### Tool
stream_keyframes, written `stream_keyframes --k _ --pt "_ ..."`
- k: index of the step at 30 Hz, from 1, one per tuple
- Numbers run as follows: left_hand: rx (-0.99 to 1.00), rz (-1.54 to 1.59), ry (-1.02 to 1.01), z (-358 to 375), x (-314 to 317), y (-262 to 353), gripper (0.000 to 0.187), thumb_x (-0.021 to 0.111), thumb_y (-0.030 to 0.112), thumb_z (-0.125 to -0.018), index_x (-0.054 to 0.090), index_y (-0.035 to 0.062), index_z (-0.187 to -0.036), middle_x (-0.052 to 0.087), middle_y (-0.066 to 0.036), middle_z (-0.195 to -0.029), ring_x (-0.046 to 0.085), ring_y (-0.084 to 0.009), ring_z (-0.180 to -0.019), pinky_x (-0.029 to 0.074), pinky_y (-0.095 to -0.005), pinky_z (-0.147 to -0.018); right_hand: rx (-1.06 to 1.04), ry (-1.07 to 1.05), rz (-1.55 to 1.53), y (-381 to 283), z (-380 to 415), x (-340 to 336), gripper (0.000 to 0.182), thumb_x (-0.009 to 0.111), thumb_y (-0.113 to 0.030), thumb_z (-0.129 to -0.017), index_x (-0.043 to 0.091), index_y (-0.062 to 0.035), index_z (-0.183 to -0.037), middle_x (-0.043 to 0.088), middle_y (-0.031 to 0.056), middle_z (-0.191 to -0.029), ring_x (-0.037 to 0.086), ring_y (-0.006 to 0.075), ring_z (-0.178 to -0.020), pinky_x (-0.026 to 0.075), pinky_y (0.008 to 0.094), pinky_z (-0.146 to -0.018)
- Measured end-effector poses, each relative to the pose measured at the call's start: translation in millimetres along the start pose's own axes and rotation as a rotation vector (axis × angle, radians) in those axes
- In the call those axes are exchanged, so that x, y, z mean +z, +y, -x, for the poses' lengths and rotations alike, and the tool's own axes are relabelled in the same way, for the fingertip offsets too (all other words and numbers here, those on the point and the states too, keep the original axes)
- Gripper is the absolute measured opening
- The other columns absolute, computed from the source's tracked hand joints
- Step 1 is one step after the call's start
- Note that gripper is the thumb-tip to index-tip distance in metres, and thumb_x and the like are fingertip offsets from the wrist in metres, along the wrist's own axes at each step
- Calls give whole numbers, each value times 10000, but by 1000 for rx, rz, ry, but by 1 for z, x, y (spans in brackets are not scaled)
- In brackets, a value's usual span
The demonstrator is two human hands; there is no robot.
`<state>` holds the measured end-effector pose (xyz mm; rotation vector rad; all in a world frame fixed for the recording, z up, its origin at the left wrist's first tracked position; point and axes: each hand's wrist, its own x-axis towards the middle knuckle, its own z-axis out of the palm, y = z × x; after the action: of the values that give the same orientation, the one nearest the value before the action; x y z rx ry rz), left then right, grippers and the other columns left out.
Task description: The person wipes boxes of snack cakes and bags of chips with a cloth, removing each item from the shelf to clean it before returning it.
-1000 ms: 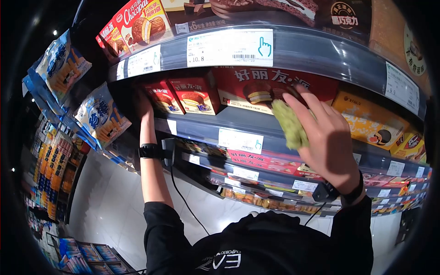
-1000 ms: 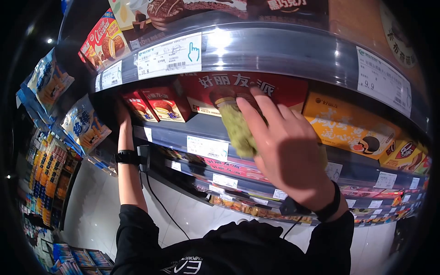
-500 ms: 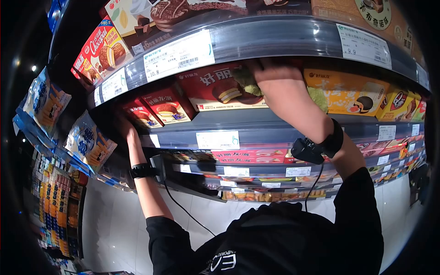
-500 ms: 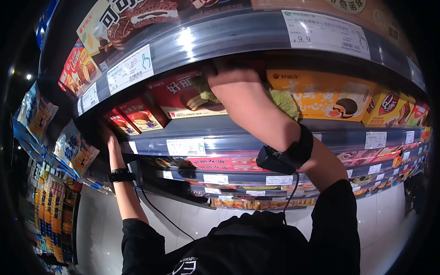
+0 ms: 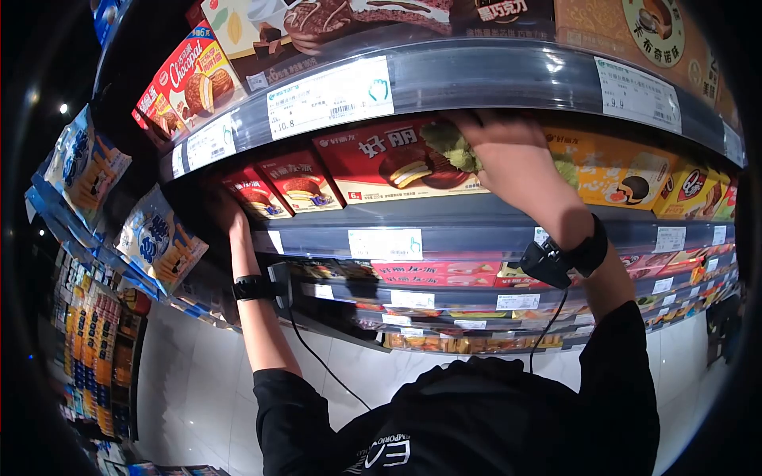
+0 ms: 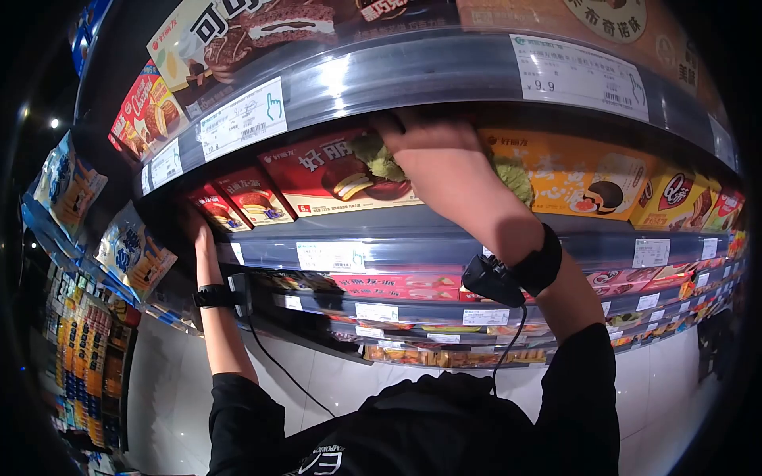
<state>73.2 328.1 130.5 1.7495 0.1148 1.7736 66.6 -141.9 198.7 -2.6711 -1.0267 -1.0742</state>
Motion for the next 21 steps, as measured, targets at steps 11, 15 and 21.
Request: stream_keyframes --k 11,15,21 --pt "-123 -64 -73 7 -9 17 277 409 169 -883 547 -41 -998 589 -121 -936 531 -181 -877 393 -291 -810 140 -151 -50 -9 -3 -9 653 621 -137 -635 409 -153 -1252 512 132 -1078 552 281 -920 447 385 -780" --pt "-74 -128 -151 14 -15 -5 355 425 231 -904 482 -44 -1121 556 -156 -1063 512 -216 -1004 362 -301 -887 129 -117 -96 -3 1 1 578 630 -171 -651 457 -139 -1202 521 128 -1070 546 289 -929 439 391 -793" --pt "-189 -137 -296 30 -27 11 461 384 290 -925 352 -38 -1248 409 -193 -1258 394 -259 -1161 264 -304 -976 26 212 -275 -11 24 -17 509 712 -136 -623 542 -149 -1102 531 53 -1098 585 258 -849 486 345 -687"
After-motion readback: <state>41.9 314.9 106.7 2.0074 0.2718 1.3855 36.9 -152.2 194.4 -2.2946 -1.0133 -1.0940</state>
